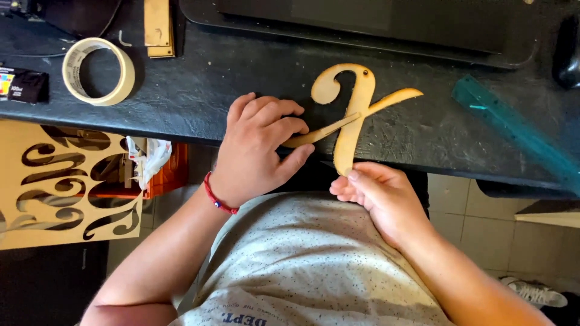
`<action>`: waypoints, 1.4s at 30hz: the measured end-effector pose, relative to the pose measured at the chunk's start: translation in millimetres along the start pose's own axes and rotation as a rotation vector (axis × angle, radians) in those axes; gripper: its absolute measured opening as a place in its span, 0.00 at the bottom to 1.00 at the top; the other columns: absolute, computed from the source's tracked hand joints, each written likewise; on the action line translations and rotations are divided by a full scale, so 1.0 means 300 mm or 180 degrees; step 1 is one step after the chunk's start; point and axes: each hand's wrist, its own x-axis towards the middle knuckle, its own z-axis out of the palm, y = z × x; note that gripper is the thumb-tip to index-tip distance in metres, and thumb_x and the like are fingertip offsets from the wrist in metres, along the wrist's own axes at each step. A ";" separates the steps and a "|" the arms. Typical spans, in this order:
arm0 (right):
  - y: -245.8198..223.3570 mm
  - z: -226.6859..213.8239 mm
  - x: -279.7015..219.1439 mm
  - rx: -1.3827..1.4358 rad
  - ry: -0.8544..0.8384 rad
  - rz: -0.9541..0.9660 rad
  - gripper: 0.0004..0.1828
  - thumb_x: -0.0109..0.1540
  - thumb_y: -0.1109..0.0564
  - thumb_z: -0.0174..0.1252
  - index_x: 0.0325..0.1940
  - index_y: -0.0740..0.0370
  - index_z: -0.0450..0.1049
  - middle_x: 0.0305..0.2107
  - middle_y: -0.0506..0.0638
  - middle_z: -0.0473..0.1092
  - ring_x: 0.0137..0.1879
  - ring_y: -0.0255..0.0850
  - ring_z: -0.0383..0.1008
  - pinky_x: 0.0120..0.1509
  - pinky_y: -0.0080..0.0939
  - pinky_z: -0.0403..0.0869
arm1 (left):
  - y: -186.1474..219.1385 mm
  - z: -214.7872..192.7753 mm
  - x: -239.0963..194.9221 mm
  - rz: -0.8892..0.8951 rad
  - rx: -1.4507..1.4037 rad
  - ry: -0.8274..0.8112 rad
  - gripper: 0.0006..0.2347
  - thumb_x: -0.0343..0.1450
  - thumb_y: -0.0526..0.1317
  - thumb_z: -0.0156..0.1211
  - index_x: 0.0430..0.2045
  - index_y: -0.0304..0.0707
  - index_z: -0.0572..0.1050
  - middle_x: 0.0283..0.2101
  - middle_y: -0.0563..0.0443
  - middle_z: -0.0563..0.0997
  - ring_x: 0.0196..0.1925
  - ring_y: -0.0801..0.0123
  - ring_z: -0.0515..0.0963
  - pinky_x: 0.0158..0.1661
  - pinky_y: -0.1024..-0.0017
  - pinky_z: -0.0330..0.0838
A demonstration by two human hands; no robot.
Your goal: Applying adhesive to laser-cut wooden letters and assembling them on a work surface.
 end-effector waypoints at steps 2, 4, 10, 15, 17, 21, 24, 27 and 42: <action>0.002 0.009 -0.003 0.0011 0.0125 0.0031 0.13 0.62 0.61 0.54 0.46 0.73 0.77 0.33 0.67 0.79 0.39 0.53 0.81 0.46 0.47 0.80 | 0.002 -0.002 -0.007 -0.0014 -0.0019 -0.0006 0.09 0.70 0.48 0.61 0.34 0.44 0.79 0.47 0.54 0.78 0.50 0.61 0.75 0.58 0.54 0.57; 0.004 0.009 -0.003 -0.0121 0.0206 -0.0118 0.12 0.63 0.62 0.54 0.43 0.73 0.78 0.32 0.65 0.79 0.38 0.51 0.80 0.46 0.45 0.79 | 0.004 -0.006 -0.007 0.0001 -0.0018 0.0007 0.11 0.71 0.49 0.59 0.37 0.42 0.79 0.48 0.52 0.78 0.50 0.59 0.75 0.58 0.54 0.57; 0.007 -0.007 -0.022 -0.0485 0.0195 -0.0237 0.11 0.63 0.62 0.54 0.45 0.71 0.77 0.33 0.64 0.80 0.39 0.49 0.82 0.47 0.44 0.81 | 0.009 -0.044 0.008 -0.0109 -0.0382 -0.0020 0.15 0.74 0.51 0.52 0.43 0.40 0.77 0.48 0.49 0.79 0.49 0.58 0.76 0.56 0.57 0.59; 0.013 -0.027 -0.046 -0.0860 0.0050 -0.0641 0.11 0.61 0.59 0.56 0.42 0.70 0.79 0.31 0.59 0.81 0.38 0.43 0.82 0.48 0.40 0.81 | -0.007 -0.102 0.014 -0.0145 -0.0545 0.0050 0.15 0.75 0.49 0.50 0.44 0.38 0.76 0.49 0.46 0.79 0.50 0.57 0.77 0.54 0.57 0.60; -0.001 -0.026 -0.062 -0.1101 0.0037 -0.0675 0.12 0.61 0.57 0.57 0.40 0.68 0.80 0.31 0.56 0.82 0.38 0.41 0.82 0.48 0.38 0.81 | -0.017 -0.136 0.014 -0.0152 -0.0511 0.0068 0.16 0.76 0.49 0.47 0.44 0.36 0.76 0.49 0.44 0.79 0.51 0.56 0.77 0.54 0.56 0.61; -0.019 -0.021 -0.083 -0.1358 0.0021 -0.0551 0.12 0.61 0.55 0.57 0.40 0.65 0.82 0.31 0.54 0.84 0.39 0.40 0.85 0.49 0.37 0.82 | -0.050 -0.206 -0.008 -0.0107 -0.0212 0.0317 0.14 0.75 0.46 0.52 0.40 0.31 0.78 0.47 0.40 0.80 0.49 0.52 0.79 0.50 0.56 0.66; -0.026 -0.014 -0.088 -0.1422 0.0000 -0.0566 0.12 0.60 0.55 0.57 0.39 0.65 0.83 0.31 0.54 0.84 0.40 0.39 0.85 0.49 0.36 0.82 | -0.097 -0.253 -0.048 -0.0127 0.0286 0.0469 0.10 0.76 0.42 0.57 0.41 0.32 0.78 0.47 0.39 0.79 0.49 0.50 0.78 0.50 0.55 0.65; -0.039 0.004 -0.094 -0.1425 -0.0005 -0.0565 0.12 0.60 0.56 0.58 0.39 0.65 0.83 0.31 0.54 0.84 0.40 0.40 0.85 0.50 0.37 0.83 | -0.167 -0.287 -0.101 -0.0194 0.0773 0.0750 0.08 0.73 0.36 0.64 0.40 0.30 0.78 0.48 0.37 0.79 0.49 0.47 0.78 0.50 0.54 0.67; -0.095 0.093 -0.057 -0.1755 0.0212 -0.0398 0.12 0.61 0.56 0.57 0.39 0.64 0.83 0.30 0.53 0.83 0.37 0.38 0.81 0.47 0.37 0.78 | -0.105 -0.179 -0.198 0.0249 0.0784 0.0854 0.07 0.70 0.39 0.51 0.28 0.36 0.76 0.27 0.48 0.76 0.24 0.58 0.73 0.24 0.62 0.60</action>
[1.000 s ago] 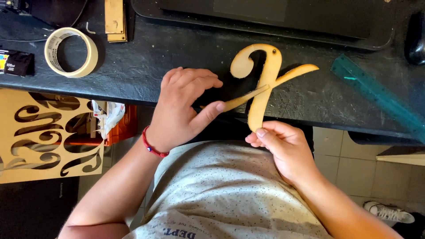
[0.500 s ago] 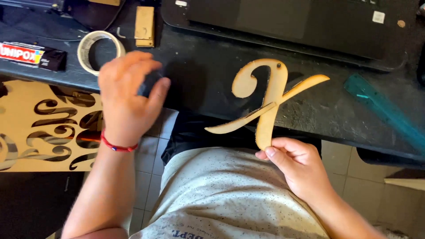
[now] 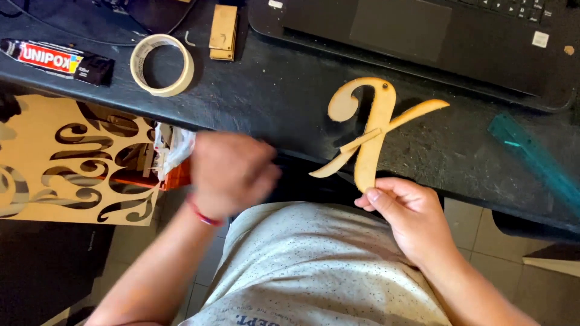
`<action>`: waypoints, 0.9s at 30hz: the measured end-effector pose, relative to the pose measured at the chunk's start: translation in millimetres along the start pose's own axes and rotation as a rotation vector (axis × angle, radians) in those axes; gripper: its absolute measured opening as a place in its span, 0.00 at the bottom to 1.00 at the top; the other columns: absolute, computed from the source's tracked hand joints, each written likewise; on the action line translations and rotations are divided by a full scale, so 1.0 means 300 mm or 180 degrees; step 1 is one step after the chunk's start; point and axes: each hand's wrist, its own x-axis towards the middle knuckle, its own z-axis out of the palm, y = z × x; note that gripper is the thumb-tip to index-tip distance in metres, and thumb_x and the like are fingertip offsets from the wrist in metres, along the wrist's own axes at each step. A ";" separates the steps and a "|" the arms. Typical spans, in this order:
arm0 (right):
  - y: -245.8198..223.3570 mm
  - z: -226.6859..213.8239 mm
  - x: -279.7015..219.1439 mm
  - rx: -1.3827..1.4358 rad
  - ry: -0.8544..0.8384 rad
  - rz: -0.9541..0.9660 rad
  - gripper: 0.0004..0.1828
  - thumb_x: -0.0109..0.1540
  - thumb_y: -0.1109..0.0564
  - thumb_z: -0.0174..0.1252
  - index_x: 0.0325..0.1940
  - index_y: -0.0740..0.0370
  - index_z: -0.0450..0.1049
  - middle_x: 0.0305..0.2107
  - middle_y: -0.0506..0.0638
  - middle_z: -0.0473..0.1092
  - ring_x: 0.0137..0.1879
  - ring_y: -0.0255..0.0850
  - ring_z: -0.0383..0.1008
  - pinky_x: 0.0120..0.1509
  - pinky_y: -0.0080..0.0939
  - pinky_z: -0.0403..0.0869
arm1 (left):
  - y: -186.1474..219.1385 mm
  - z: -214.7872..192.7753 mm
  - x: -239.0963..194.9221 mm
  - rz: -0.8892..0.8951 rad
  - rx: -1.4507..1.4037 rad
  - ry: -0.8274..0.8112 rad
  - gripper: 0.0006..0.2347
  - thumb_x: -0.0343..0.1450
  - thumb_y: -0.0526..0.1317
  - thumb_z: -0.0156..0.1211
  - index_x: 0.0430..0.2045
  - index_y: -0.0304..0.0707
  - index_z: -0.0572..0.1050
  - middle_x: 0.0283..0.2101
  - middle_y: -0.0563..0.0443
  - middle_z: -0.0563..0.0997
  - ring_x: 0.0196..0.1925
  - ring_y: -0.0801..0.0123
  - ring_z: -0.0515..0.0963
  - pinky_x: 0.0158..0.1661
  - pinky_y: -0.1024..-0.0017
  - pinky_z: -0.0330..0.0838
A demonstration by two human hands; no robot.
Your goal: Applying adhesive to laser-cut wooden letters and assembling them on a work surface.
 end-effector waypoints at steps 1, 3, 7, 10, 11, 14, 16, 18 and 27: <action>0.001 0.000 0.009 -0.0004 0.0047 0.0034 0.11 0.61 0.56 0.57 0.40 0.64 0.82 0.30 0.53 0.83 0.37 0.39 0.80 0.47 0.37 0.78 | 0.043 0.045 -0.025 0.0266 -0.0339 -0.0308 0.13 0.74 0.49 0.49 0.30 0.42 0.78 0.29 0.53 0.80 0.24 0.64 0.76 0.22 0.65 0.62; 0.015 -0.001 0.020 0.0063 0.0089 0.0015 0.11 0.61 0.57 0.57 0.40 0.65 0.82 0.30 0.54 0.82 0.36 0.39 0.80 0.46 0.37 0.78 | 0.068 0.123 -0.075 0.0305 -0.0159 -0.0081 0.12 0.74 0.51 0.54 0.37 0.46 0.77 0.38 0.54 0.79 0.35 0.64 0.77 0.35 0.64 0.62; 0.066 -0.010 0.030 0.0397 0.0102 -0.0094 0.11 0.62 0.59 0.56 0.40 0.69 0.80 0.29 0.57 0.81 0.35 0.40 0.77 0.45 0.37 0.77 | 0.079 0.201 -0.057 0.0394 0.0046 0.0164 0.09 0.74 0.51 0.59 0.41 0.52 0.77 0.44 0.58 0.79 0.44 0.67 0.79 0.50 0.64 0.58; 0.070 -0.029 0.026 0.0381 0.0113 0.0005 0.11 0.63 0.58 0.55 0.40 0.68 0.80 0.29 0.56 0.81 0.35 0.41 0.78 0.45 0.37 0.77 | 0.083 0.207 -0.025 0.0467 -0.0115 0.0060 0.09 0.75 0.50 0.58 0.40 0.50 0.76 0.44 0.59 0.79 0.45 0.68 0.77 0.51 0.64 0.57; 0.068 -0.034 0.026 0.0379 0.0131 0.0029 0.11 0.63 0.58 0.55 0.40 0.68 0.80 0.29 0.56 0.81 0.35 0.41 0.78 0.45 0.37 0.77 | 0.083 0.208 -0.018 0.0467 -0.0145 0.0054 0.09 0.75 0.50 0.58 0.40 0.50 0.76 0.44 0.59 0.79 0.45 0.68 0.77 0.51 0.64 0.57; 0.085 -0.044 0.032 0.0345 0.0179 0.0278 0.12 0.63 0.58 0.54 0.40 0.67 0.81 0.30 0.56 0.81 0.35 0.41 0.77 0.46 0.38 0.76 | 0.082 0.215 -0.001 0.0464 -0.0216 -0.0035 0.11 0.75 0.53 0.57 0.40 0.49 0.77 0.43 0.59 0.80 0.44 0.67 0.78 0.53 0.64 0.56; 0.126 -0.044 0.044 0.0607 0.0091 0.0160 0.12 0.64 0.60 0.53 0.43 0.70 0.79 0.30 0.59 0.80 0.35 0.43 0.77 0.44 0.40 0.77 | 0.079 0.215 0.004 0.0443 -0.0365 -0.0014 0.13 0.74 0.54 0.60 0.40 0.47 0.77 0.42 0.58 0.81 0.42 0.65 0.78 0.53 0.62 0.57; 0.136 -0.047 0.047 0.0597 0.0059 0.0201 0.12 0.64 0.60 0.53 0.45 0.70 0.79 0.31 0.60 0.80 0.36 0.44 0.78 0.45 0.41 0.77 | 0.082 0.215 0.007 0.0381 -0.0403 -0.0057 0.12 0.74 0.54 0.61 0.39 0.48 0.77 0.42 0.58 0.81 0.42 0.66 0.77 0.53 0.61 0.57; 0.059 -0.122 0.009 -0.2130 0.0424 -0.1401 0.10 0.64 0.58 0.54 0.44 0.63 0.79 0.33 0.51 0.79 0.32 0.38 0.81 0.36 0.35 0.81 | 0.066 0.214 0.014 0.0342 -0.0564 -0.0070 0.11 0.74 0.50 0.62 0.39 0.45 0.78 0.42 0.56 0.81 0.44 0.64 0.77 0.52 0.61 0.61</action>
